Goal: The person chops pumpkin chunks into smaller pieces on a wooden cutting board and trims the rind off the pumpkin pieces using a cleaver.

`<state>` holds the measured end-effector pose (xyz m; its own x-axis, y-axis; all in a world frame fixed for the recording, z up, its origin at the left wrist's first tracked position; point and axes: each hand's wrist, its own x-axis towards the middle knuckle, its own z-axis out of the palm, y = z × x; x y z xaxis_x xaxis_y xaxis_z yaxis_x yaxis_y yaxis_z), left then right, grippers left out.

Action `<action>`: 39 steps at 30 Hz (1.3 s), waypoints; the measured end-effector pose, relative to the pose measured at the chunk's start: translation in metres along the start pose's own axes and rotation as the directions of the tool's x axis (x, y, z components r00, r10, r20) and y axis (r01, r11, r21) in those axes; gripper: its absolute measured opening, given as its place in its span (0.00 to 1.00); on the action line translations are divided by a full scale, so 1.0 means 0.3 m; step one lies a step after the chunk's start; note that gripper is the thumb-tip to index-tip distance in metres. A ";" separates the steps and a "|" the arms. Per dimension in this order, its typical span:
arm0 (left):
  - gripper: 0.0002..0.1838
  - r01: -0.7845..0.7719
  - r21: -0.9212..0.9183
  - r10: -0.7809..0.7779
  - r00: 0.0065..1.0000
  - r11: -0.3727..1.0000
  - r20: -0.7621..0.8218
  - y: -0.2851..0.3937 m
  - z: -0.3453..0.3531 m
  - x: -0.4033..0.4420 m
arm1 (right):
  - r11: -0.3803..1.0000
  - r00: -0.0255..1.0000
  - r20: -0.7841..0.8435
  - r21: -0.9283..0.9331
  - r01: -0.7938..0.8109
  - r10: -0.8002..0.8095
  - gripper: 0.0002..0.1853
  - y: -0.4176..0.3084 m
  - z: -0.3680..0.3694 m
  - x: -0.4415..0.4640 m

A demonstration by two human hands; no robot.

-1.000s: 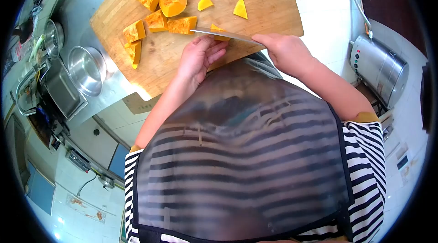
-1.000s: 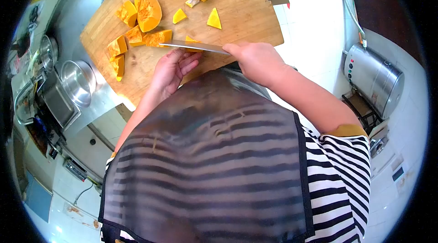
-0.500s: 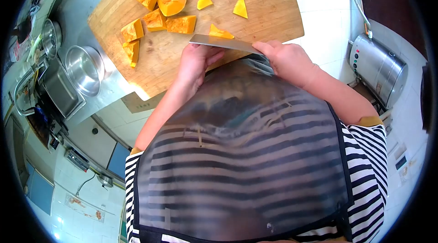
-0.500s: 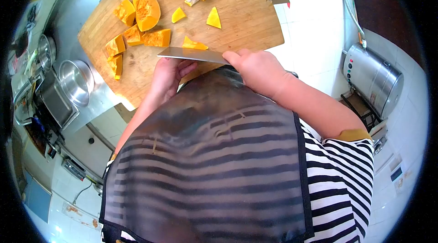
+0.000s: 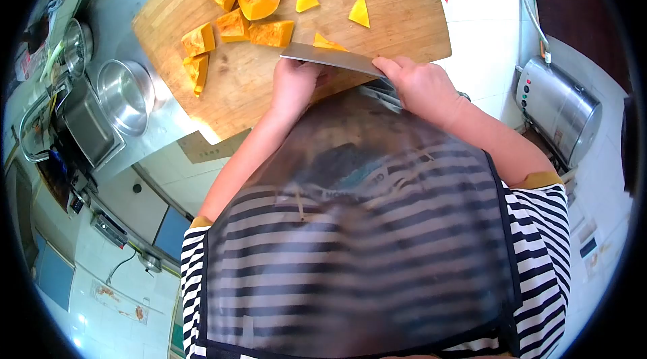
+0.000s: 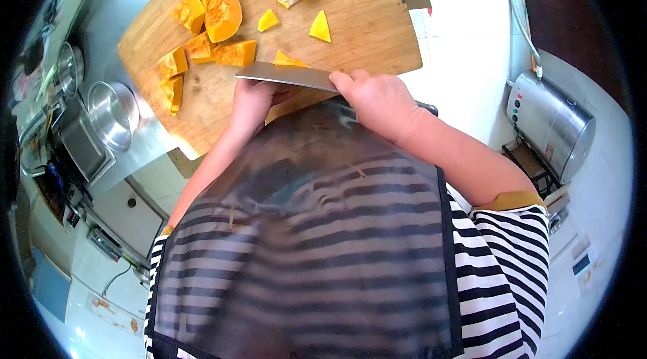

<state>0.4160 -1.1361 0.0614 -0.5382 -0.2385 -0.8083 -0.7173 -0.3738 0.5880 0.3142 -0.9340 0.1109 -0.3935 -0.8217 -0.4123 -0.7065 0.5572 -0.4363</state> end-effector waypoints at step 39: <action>0.20 -0.279 0.921 0.856 0.506 0.272 -0.100 -0.142 -0.500 -0.163 | 0.854 0.885 -0.263 0.464 -0.233 0.384 0.15 -0.008 0.113 0.032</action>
<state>0.5394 -1.2431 0.0712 -0.8429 -0.5302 0.0912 -0.4523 0.7902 0.4134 0.3321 -0.9391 0.0810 -0.7742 -0.5447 -0.3223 -0.2389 0.7231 -0.6481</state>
